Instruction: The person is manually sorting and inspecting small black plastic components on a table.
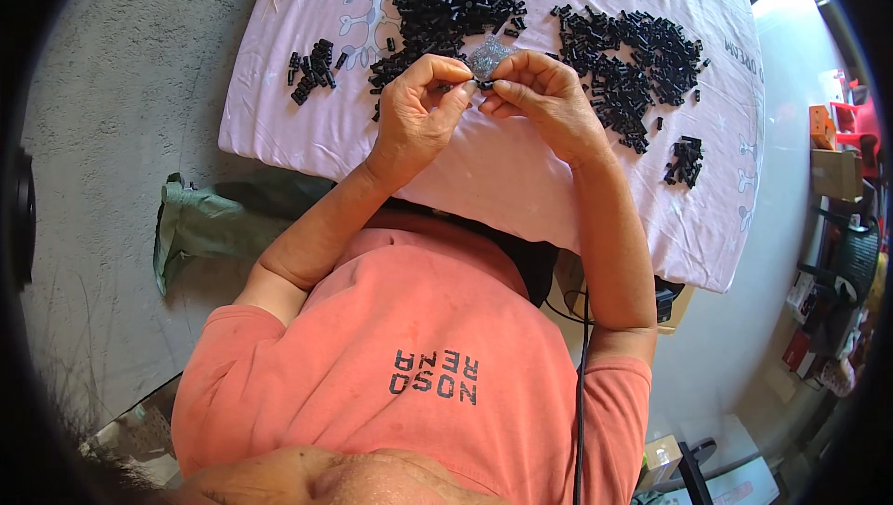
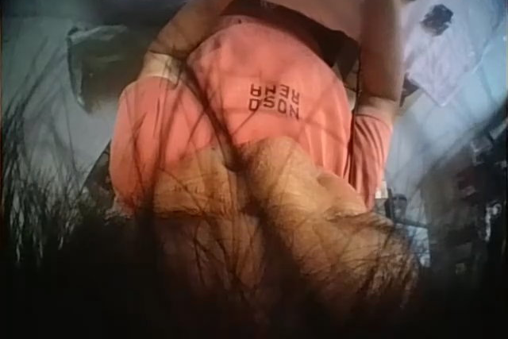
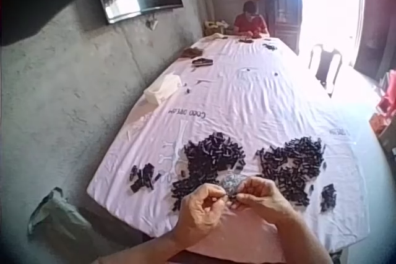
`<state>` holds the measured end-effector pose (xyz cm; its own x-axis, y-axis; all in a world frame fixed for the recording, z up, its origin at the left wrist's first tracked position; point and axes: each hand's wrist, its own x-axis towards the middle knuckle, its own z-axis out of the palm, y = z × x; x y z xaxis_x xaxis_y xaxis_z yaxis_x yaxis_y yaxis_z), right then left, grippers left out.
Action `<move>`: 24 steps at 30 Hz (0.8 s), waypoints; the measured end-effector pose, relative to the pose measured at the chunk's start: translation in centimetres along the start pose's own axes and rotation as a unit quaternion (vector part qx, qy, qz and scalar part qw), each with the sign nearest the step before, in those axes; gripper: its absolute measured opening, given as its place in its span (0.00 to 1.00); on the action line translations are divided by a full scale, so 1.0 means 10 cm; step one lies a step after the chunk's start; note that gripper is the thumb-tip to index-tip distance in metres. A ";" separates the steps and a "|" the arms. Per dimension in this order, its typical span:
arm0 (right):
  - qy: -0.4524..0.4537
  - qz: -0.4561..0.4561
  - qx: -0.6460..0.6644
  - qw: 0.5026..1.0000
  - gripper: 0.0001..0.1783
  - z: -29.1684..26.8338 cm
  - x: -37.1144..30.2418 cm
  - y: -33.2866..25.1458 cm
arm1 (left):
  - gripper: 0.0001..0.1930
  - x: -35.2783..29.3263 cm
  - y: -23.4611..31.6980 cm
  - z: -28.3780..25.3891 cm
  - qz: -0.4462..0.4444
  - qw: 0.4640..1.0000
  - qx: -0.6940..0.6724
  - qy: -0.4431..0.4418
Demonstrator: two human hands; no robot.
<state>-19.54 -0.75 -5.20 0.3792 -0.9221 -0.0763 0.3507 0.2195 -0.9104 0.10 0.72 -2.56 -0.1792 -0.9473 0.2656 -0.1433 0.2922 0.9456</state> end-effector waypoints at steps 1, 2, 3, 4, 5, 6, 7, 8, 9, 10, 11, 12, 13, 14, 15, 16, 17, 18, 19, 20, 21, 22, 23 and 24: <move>0.001 -0.007 -0.001 1.000 0.06 0.00 0.00 0.01 | 0.05 0.00 0.02 0.00 0.000 1.000 0.000 0.000; 0.000 -0.007 -0.001 1.000 0.06 0.01 0.00 0.00 | 0.06 -0.01 0.04 0.01 -0.008 1.000 -0.004 0.005; 0.005 -0.008 -0.003 1.000 0.07 0.01 0.00 0.00 | 0.08 -0.01 0.05 0.01 -0.017 1.000 -0.007 0.011; 0.009 -0.010 -0.004 1.000 0.07 0.01 0.00 0.00 | 0.08 -0.01 0.04 0.00 -0.017 1.000 -0.007 0.010; 0.009 -0.010 -0.004 1.000 0.07 0.01 0.00 0.00 | 0.09 0.00 0.03 -0.01 0.011 1.000 0.005 0.001; 0.007 -0.008 -0.001 1.000 0.07 0.00 0.00 0.00 | 0.10 0.00 0.02 -0.02 0.039 0.999 0.018 -0.008; 0.004 -0.006 0.002 1.000 0.07 0.01 0.00 0.00 | 0.10 -0.01 0.01 -0.02 0.039 0.999 0.018 -0.008; 0.004 -0.006 0.002 1.000 0.07 0.01 0.00 0.00 | 0.10 -0.01 0.01 -0.02 0.030 0.999 0.013 -0.008; 0.005 -0.006 0.000 1.000 0.07 0.01 0.00 -0.01 | 0.10 -0.02 0.00 -0.03 0.021 1.000 0.009 -0.008; 0.006 -0.007 -0.001 1.000 0.07 0.02 0.00 -0.01 | 0.10 -0.01 0.00 -0.03 0.021 1.000 0.009 -0.008; 0.006 -0.007 -0.001 1.000 0.07 0.01 0.00 -0.01 | 0.10 -0.01 0.00 -0.03 0.034 0.999 0.015 -0.005; 0.004 -0.006 0.003 1.000 0.07 0.00 0.00 -0.01 | 0.09 -0.01 0.00 -0.04 0.047 0.999 0.021 -0.001; 0.002 -0.004 0.006 1.000 0.08 0.00 0.00 -0.01 | 0.09 0.00 0.01 -0.04 0.047 0.999 0.021 -0.002; 0.002 -0.004 0.007 1.000 0.08 -0.01 0.00 -0.01 | 0.09 0.01 0.03 -0.05 0.058 0.998 0.028 -0.001; 0.003 0.000 0.010 1.000 0.08 -0.01 0.00 -0.01 | 0.10 0.01 0.04 -0.05 0.070 0.997 0.036 0.000; 0.003 0.004 0.013 1.000 0.08 -0.01 0.00 -0.02 | 0.10 0.02 0.02 -0.06 0.070 0.997 0.036 -0.001; 0.003 0.004 0.013 1.000 0.08 -0.01 0.00 -0.02 | 0.09 0.03 0.00 -0.06 0.092 0.995 0.038 -0.004; 0.004 0.008 0.018 1.000 0.08 -0.01 0.00 -0.02 | 0.09 0.03 -0.02 -0.06 0.115 0.993 0.040 -0.008; 0.005 0.013 0.023 1.000 0.08 -0.01 -0.01 -0.02 | 0.09 0.04 -0.01 -0.06 0.115 0.993 0.040 -0.008; 0.005 0.013 0.023 1.000 0.08 -0.02 -0.01 -0.02 | 0.09 0.05 0.00 -0.07 0.141 0.988 0.060 -0.016; 0.003 0.011 0.022 1.000 0.08 -0.02 -0.01 -0.02 | 0.09 0.05 0.01 -0.08 0.166 0.983 0.080 -0.023; 0.000 0.009 0.020 1.000 0.08 -0.02 -0.01 -0.01 | 0.09 0.06 0.02 -0.08 0.166 0.983 0.080 -0.023; 0.000 0.009 0.021 1.000 0.08 -0.02 -0.01 -0.01 | 0.08 0.06 0.03 -0.09 0.167 0.981 0.089 -0.031; -0.002 0.006 0.019 1.000 0.08 -0.02 0.00 -0.01 | 0.08 0.06 0.04 -0.10 0.168 0.980 0.099 -0.039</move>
<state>-19.81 -0.82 -5.17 0.3874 -0.9180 -0.0847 0.3781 0.2420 -0.8936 0.89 0.13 -1.84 -0.3210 -0.7829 0.5329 -0.2481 0.6126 0.7504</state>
